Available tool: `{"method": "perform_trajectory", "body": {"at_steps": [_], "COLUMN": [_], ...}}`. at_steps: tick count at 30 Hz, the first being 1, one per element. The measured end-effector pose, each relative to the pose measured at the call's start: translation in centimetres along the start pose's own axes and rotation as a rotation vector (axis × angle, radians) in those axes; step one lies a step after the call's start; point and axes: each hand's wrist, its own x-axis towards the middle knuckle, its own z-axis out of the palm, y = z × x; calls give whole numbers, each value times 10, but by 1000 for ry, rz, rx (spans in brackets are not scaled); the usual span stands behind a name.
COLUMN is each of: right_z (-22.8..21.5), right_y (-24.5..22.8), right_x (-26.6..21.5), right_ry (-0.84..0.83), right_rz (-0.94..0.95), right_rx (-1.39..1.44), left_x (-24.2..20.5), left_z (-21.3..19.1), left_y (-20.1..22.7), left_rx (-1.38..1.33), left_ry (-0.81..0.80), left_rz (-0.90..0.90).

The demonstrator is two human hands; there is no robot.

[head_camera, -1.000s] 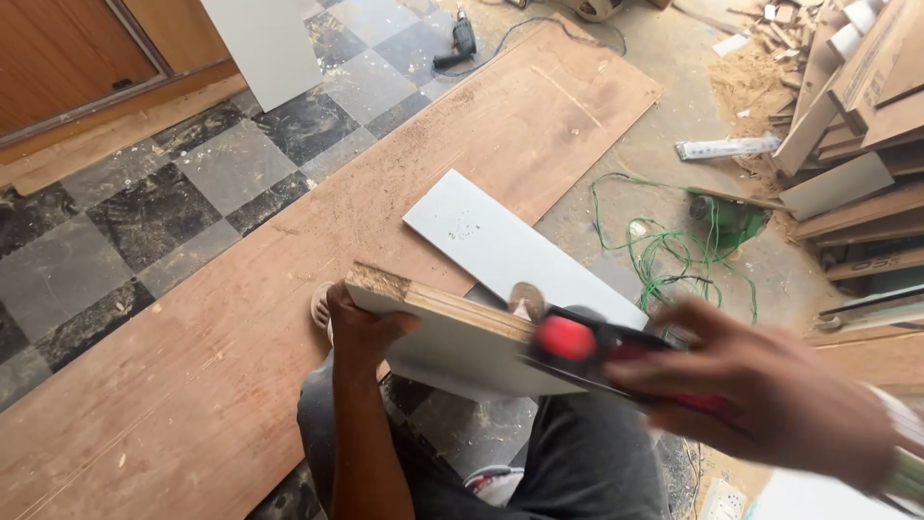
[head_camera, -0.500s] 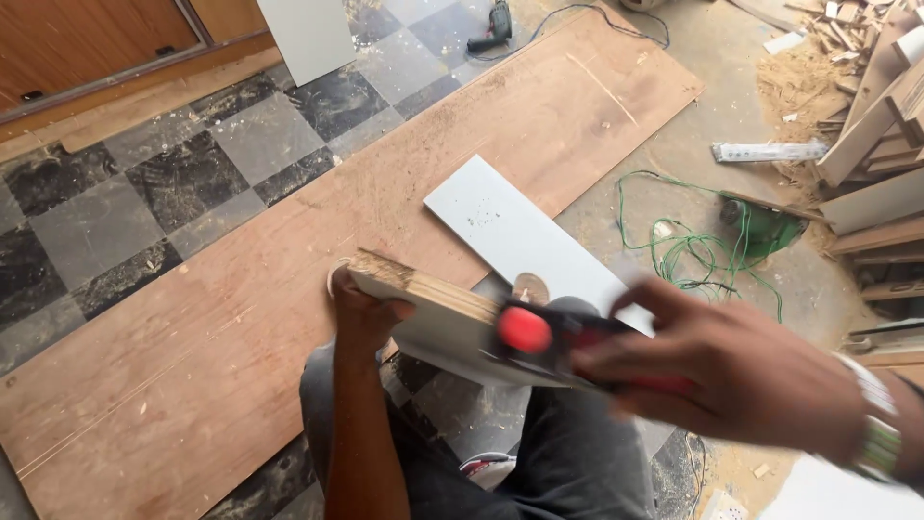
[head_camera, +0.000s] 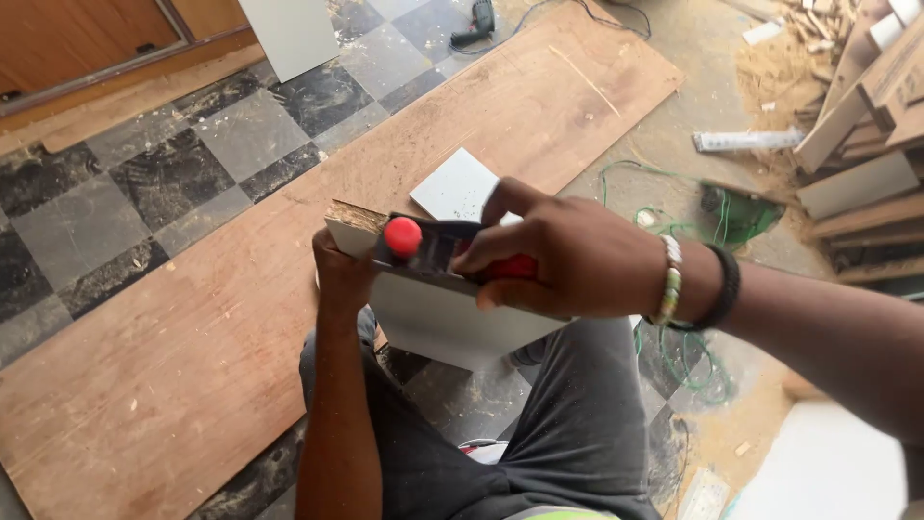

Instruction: The recorder uses a hand plane and a scraper tool to smooth the edges and surfaces of wood panels.

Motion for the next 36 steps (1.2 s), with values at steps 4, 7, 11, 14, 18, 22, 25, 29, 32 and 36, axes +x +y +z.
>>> {"method": "perform_trajectory", "body": {"at_steps": [4,7,11,14,18,22,25,29,32,36], "right_z": [-12,-10,4,3,-7,-16,-13,-9,8,36], "right_y": [0,10,36,24,0,-23,-24,-7,28,94], "right_x": [-15,-73,-153,-153,-84,-11,-8,-61,-138,-198], "right_ry": [50,-50,-25,-51,-86,-146,-173,-209,-204,-165], "right_rz": [-86,204,284,390,299,156,86,142,245,227], "right_rx": [5,33,147,29,79,49,33,111,88,18], "left_x": [-4,-6,-12,-15,-21,-31,-35,-37,-43,-46], "left_z": [-10,-10,-14,-16,-6,-42,-43,-22,-16,-24], "left_y": [-27,-23,-37,-41,-12,-64,-57,-28,-30,-47], "left_rx": [16,24,7,26,2,55,59,-91,-119,-94], "left_ry": [34,-26,-35,-13,-13,-3,16,22,6,-23], "left_rz": [39,124,126,136,112,111,76,93,133,139]}}
